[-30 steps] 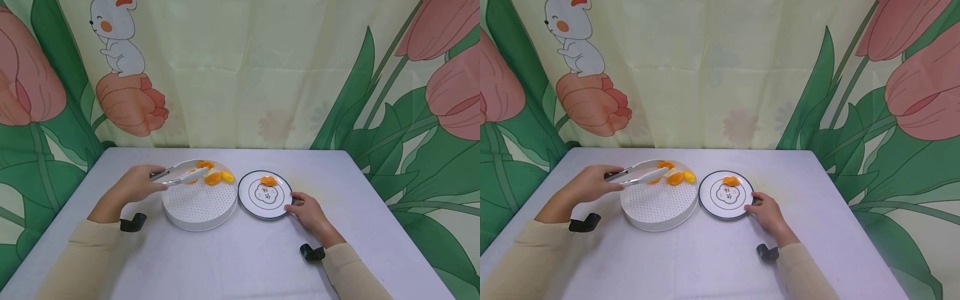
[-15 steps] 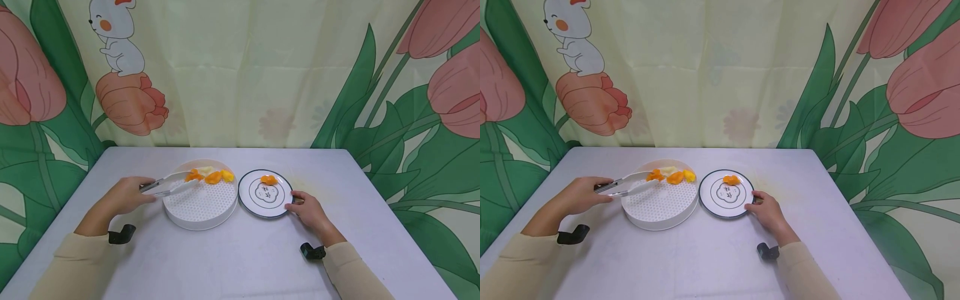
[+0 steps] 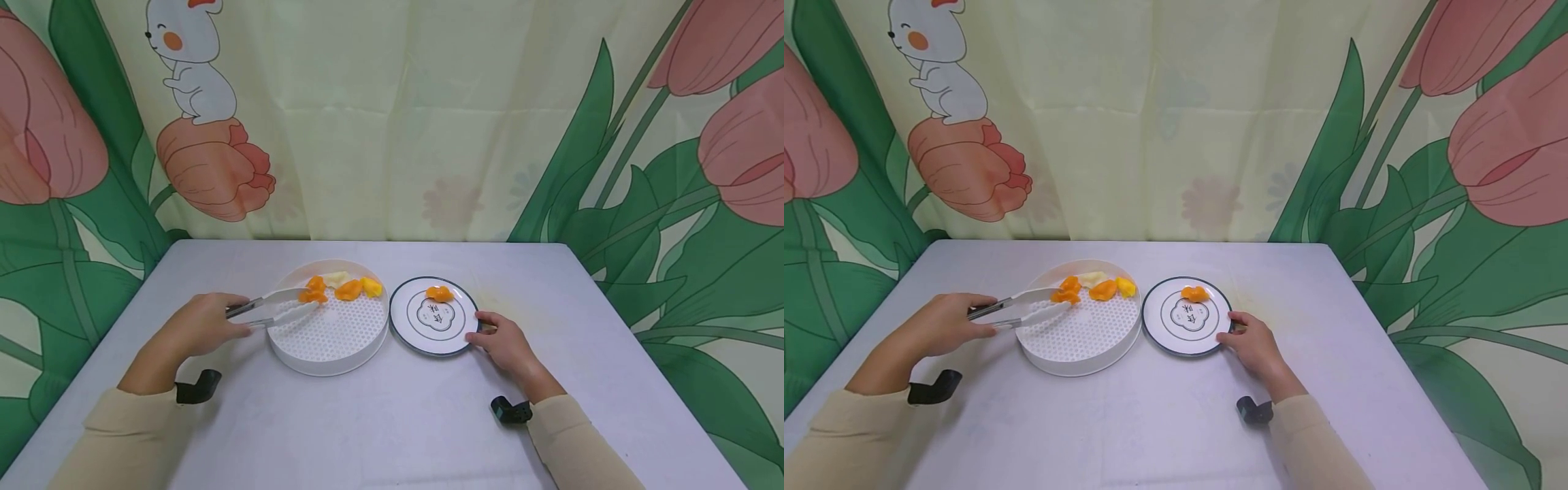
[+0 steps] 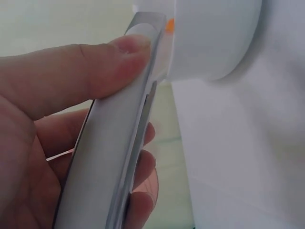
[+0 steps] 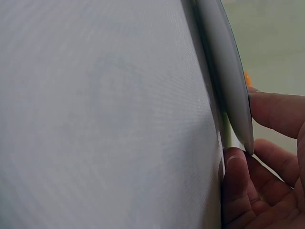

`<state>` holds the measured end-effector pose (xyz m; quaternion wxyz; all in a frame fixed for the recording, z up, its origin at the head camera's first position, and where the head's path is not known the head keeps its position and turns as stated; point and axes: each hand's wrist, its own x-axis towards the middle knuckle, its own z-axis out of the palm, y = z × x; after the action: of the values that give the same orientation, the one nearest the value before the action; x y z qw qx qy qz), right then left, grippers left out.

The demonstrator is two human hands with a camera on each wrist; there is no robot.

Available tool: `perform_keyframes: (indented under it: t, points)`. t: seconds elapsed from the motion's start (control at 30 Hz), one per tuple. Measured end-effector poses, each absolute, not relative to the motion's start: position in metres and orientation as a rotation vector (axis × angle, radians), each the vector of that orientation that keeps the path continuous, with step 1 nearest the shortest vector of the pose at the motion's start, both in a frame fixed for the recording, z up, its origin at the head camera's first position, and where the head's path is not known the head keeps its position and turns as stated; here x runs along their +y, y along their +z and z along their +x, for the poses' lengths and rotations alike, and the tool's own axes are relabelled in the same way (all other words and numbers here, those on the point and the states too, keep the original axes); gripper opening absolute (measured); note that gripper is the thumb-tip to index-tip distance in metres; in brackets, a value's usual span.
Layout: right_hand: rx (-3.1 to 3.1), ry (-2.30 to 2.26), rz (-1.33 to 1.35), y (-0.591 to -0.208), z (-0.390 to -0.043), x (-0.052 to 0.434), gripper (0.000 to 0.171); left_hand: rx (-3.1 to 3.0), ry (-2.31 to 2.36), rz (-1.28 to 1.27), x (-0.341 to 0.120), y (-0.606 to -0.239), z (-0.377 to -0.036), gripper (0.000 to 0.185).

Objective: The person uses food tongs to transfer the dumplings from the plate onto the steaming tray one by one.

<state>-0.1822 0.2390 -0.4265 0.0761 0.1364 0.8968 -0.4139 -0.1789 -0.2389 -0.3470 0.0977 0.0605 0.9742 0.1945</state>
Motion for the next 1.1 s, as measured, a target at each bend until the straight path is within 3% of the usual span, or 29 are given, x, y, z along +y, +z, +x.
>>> perform_keyframes:
  t: [0.6,0.83,1.1]
  points:
    - [2.706,-1.236,0.38,-0.427,-0.183,0.241,0.064,2.949,0.522,0.177,-0.225,-0.34,-0.178,0.066]
    - [2.708,-1.232,0.383,-0.426,-0.181,0.242,0.064,2.946,0.519,0.22,-0.185,-0.337,-0.184,0.068]
    - [2.69,-1.245,0.39,-0.427,-0.181,0.241,0.064,2.974,0.587,0.469,-0.138,-0.335,-0.196,0.058]
